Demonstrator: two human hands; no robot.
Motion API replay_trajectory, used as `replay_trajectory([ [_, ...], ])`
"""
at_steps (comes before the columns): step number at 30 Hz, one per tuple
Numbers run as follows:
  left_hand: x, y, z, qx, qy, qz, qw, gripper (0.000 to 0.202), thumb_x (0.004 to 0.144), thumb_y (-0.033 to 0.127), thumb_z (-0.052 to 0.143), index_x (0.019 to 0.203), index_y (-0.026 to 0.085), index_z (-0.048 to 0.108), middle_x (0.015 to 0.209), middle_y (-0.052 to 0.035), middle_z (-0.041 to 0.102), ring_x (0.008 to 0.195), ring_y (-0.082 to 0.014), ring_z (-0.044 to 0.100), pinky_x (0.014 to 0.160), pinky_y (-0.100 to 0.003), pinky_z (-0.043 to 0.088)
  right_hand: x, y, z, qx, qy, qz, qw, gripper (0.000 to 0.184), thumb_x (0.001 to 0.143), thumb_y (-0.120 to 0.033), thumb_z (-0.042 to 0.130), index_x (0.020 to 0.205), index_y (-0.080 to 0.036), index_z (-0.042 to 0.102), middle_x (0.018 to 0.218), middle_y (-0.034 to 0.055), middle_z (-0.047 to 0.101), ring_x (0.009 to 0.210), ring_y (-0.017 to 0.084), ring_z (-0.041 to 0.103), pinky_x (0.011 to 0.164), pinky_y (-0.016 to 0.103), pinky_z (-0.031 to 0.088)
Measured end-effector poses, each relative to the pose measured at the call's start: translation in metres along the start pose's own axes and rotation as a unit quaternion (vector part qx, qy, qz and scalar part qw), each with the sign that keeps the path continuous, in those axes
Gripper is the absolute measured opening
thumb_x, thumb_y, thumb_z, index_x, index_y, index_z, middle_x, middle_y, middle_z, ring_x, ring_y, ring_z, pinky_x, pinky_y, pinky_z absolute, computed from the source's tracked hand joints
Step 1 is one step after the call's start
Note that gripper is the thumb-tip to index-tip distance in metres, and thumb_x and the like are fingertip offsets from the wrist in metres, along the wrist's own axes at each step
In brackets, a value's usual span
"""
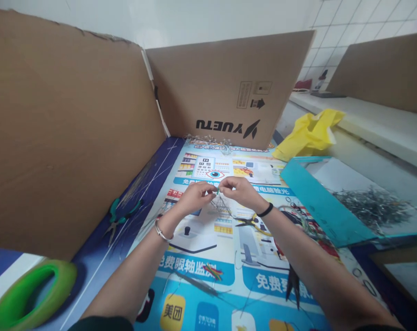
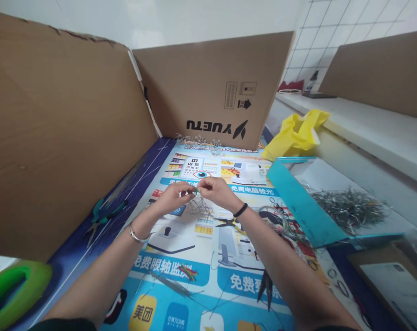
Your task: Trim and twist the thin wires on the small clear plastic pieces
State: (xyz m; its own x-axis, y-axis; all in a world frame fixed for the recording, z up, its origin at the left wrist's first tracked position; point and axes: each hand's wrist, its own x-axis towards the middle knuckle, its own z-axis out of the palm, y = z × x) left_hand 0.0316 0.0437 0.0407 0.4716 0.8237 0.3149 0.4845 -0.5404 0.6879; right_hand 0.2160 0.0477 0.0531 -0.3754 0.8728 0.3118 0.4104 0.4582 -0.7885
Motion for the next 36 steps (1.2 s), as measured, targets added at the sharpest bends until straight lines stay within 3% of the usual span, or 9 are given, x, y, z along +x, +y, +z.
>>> replay_trajectory([
  [8,-0.013,0.019,0.002,0.113,0.038,-0.023,0.993,0.014,0.072,0.013,0.052,0.065,0.018,0.063,0.066,0.0002,0.061,0.064,-0.0125,0.051,0.062,-0.023,0.034,-0.003,-0.004,0.003,0.001,0.005,-0.011,1.000,0.008,0.068,-0.016,0.053,0.065,-0.017,0.060,0.062,-0.0016,0.060,0.057,0.009,0.051,0.055,0.021,0.041],
  [15,-0.024,0.031,0.024,0.159,0.099,-0.103,0.977,0.019,0.077,0.024,0.049,0.061,0.018,0.057,0.059,-0.0011,0.056,0.054,-0.0135,0.046,0.054,-0.026,0.024,-0.020,-0.001,0.011,0.009,0.056,0.012,0.998,0.008,0.071,-0.018,0.052,0.067,-0.017,0.059,0.064,-0.0015,0.061,0.061,0.011,0.054,0.060,0.023,0.043],
  [19,-0.026,0.030,0.033,0.119,0.073,-0.113,0.984,0.017,0.077,0.028,0.051,0.064,0.019,0.057,0.057,0.0014,0.056,0.054,-0.0119,0.048,0.053,-0.024,0.026,-0.031,0.004,0.016,0.019,0.073,0.025,0.997,0.008,0.072,-0.017,0.052,0.067,-0.018,0.058,0.065,-0.0015,0.060,0.062,0.011,0.055,0.062,0.023,0.043],
  [25,-0.026,0.024,0.030,0.013,0.032,-0.114,0.993,0.018,0.080,0.028,0.048,0.069,0.018,0.058,0.061,0.0029,0.057,0.059,-0.0105,0.051,0.056,-0.021,0.034,-0.040,0.010,0.019,0.029,0.091,0.026,0.995,0.008,0.074,-0.019,0.052,0.070,-0.018,0.059,0.068,-0.0006,0.061,0.064,0.012,0.055,0.063,0.024,0.044],
  [36,-0.023,0.021,0.027,-0.138,0.025,-0.149,0.979,0.020,0.080,0.032,0.049,0.074,0.015,0.058,0.060,0.0019,0.055,0.055,-0.0088,0.048,0.053,-0.019,0.039,-0.044,0.010,0.021,0.016,0.061,-0.038,0.997,0.009,0.076,-0.018,0.053,0.071,-0.019,0.060,0.072,0.0015,0.062,0.070,0.013,0.056,0.067,0.027,0.045],
])
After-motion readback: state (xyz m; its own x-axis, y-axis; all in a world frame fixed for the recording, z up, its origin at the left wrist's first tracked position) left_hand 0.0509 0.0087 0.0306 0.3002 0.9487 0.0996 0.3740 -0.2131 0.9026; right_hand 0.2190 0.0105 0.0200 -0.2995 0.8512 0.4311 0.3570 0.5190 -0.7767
